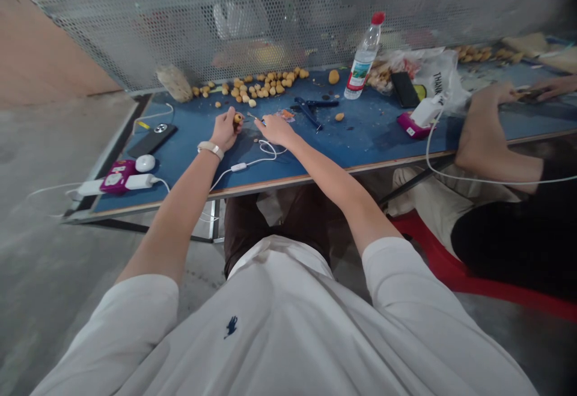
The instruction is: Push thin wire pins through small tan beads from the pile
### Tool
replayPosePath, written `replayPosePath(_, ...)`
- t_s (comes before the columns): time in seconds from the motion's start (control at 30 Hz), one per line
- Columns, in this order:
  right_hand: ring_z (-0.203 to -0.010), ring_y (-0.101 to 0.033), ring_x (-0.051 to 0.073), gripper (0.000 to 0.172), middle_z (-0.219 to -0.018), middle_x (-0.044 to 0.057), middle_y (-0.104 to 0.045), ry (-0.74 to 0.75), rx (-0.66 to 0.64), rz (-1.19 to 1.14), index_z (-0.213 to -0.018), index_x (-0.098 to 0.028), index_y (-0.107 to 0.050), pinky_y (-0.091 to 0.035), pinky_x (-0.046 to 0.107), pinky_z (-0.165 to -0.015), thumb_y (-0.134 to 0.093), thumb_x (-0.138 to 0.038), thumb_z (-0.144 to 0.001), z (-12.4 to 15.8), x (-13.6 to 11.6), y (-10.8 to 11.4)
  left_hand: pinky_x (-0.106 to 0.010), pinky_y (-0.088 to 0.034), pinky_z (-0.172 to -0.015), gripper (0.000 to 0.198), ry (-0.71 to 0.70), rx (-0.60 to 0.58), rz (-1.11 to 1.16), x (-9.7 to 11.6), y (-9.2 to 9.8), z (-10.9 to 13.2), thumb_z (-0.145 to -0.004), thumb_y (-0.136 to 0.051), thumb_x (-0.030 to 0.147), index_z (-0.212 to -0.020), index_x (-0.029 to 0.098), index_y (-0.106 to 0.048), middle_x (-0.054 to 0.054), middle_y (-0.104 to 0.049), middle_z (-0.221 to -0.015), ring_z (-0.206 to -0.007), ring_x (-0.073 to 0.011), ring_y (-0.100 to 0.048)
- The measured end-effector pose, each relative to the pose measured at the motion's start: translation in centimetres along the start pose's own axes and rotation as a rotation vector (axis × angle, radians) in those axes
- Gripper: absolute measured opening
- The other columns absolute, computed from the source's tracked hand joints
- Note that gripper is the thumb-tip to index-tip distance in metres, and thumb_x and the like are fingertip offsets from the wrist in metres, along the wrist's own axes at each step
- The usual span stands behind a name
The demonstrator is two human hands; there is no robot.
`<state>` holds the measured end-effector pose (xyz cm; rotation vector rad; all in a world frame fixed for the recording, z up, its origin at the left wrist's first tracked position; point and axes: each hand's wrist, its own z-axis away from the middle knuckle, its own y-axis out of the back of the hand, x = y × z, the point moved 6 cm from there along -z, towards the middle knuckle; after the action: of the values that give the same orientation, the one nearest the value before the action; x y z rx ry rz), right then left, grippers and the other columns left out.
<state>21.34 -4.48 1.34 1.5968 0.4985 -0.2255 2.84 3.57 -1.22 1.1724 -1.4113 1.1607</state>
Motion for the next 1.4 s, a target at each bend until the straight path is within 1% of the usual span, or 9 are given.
replayPosePath(0.23,-0.151,-0.083,0.043,0.067,-0.154,0.031,-0.089,-0.092,0.064,-0.009,-0.155,-0.008,-0.085,-0.063,0.046,-0.125,-0.036,-0.052,-0.143,0.3,2.6,1.7,-0.040,-0.058,-0.098,0.057,-0.045,-0.045,-0.242,0.4,0.3,0.5,-0.118,-0.097,0.033,-0.078,0.028,-0.056,0.000,-0.046,-0.075,-0.090,-0.0289,-0.068)
replayPosePath(0.3,-0.153,-0.082,0.044,0.068,-0.153,0.031,-0.089,-0.086,0.057,-0.010,-0.151,-0.009,-0.086,-0.063,0.048,-0.125,-0.036,-0.053,-0.142,0.3,3.0,1.7,-0.043,-0.056,-0.117,0.054,-0.174,-0.055,-0.411,1.0,0.0,2.1,-0.111,-0.097,0.018,-0.078,0.029,-0.057,-0.002,-0.045,-0.078,-0.113,-0.0366,-0.074)
replayPosePath(0.43,-0.149,-0.083,0.046,0.077,-0.149,0.032,-0.089,-0.070,0.068,-0.008,-0.148,-0.010,-0.086,-0.064,0.051,-0.122,-0.028,-0.060,-0.142,0.0,3.4,1.3,-0.053,-0.048,-0.137,0.049,-0.340,-0.070,-0.713,1.4,-1.5,6.2,-0.120,-0.084,0.020,-0.081,0.028,-0.055,-0.007,-0.056,-0.092,-0.134,-0.0447,-0.075)
replayPosePath(0.73,-0.140,-0.082,0.043,0.068,-0.139,0.027,-0.087,-0.032,0.087,0.008,-0.137,-0.014,-0.084,-0.062,0.047,-0.117,-0.039,-0.064,-0.141,-0.9,4.8,0.7,-0.056,-0.051,-0.134,0.045,-0.362,-0.141,-0.866,3.6,-1.7,10.4,-0.127,-0.081,0.030,-0.088,0.026,-0.058,-0.008,-0.062,-0.097,-0.133,-0.0445,-0.080)
replayPosePath(0.93,-0.137,-0.079,0.044,0.055,-0.133,0.026,-0.085,-0.009,0.073,0.009,-0.141,-0.013,-0.082,-0.064,0.051,-0.117,-0.053,-0.060,-0.137,-1.6,5.6,0.1,-0.040,-0.062,-0.113,0.038,-0.227,-0.343,-0.738,3.0,3.2,14.7,-0.100,-0.112,0.033,-0.088,0.027,-0.077,-0.006,-0.073,-0.092,-0.117,-0.0400,-0.086)
replayPosePath(1.03,-0.138,-0.078,0.044,0.052,-0.133,0.026,-0.083,-0.003,0.069,0.000,-0.140,-0.013,-0.081,-0.064,0.052,-0.117,-0.055,-0.058,-0.137,-1.9,5.8,-0.1,-0.039,-0.065,-0.103,0.012,-0.281,-0.438,-0.761,3.9,5.9,17.3,-0.103,-0.105,0.041,-0.106,0.033,-0.097,-0.008,-0.083,-0.102,-0.106,-0.0368,-0.085)
replayPosePath(1.13,-0.140,-0.077,0.045,0.050,-0.135,0.026,-0.082,-0.004,0.074,-0.007,-0.138,-0.013,-0.081,-0.064,0.053,-0.119,-0.057,-0.057,-0.137,-2.0,5.8,-0.1,-0.039,-0.064,-0.095,0.019,-0.324,-0.448,-0.818,4.8,7.5,19.0,-0.105,-0.098,0.041,-0.123,0.038,-0.104,-0.008,-0.077,-0.092,-0.099,-0.0365,-0.083)
replayPosePath(1.3,-0.138,-0.079,0.045,0.049,-0.132,0.026,-0.083,-0.019,0.081,-0.015,-0.133,-0.014,-0.080,-0.065,0.054,-0.118,-0.059,-0.058,-0.135,-2.0,5.9,-0.1,-0.039,-0.061,-0.089,0.025,-0.324,-0.362,-0.863,5.5,7.7,19.4,-0.105,-0.099,0.045,-0.128,0.036,-0.106,-0.008,-0.073,-0.088,-0.094,-0.0356,-0.082)
replayPosePath(1.4,-0.136,-0.079,0.045,0.043,-0.126,0.023,-0.083,-0.017,0.095,-0.062,-0.126,-0.018,-0.080,-0.065,0.055,-0.119,-0.065,-0.058,-0.132,-2.2,6.2,-0.1,-0.037,-0.062,-0.090,0.035,-0.399,-0.456,-1.122,6.0,6.5,19.8,-0.121,-0.079,0.052,-0.140,0.034,-0.103,-0.011,-0.083,-0.100,-0.110,-0.0359,-0.087)
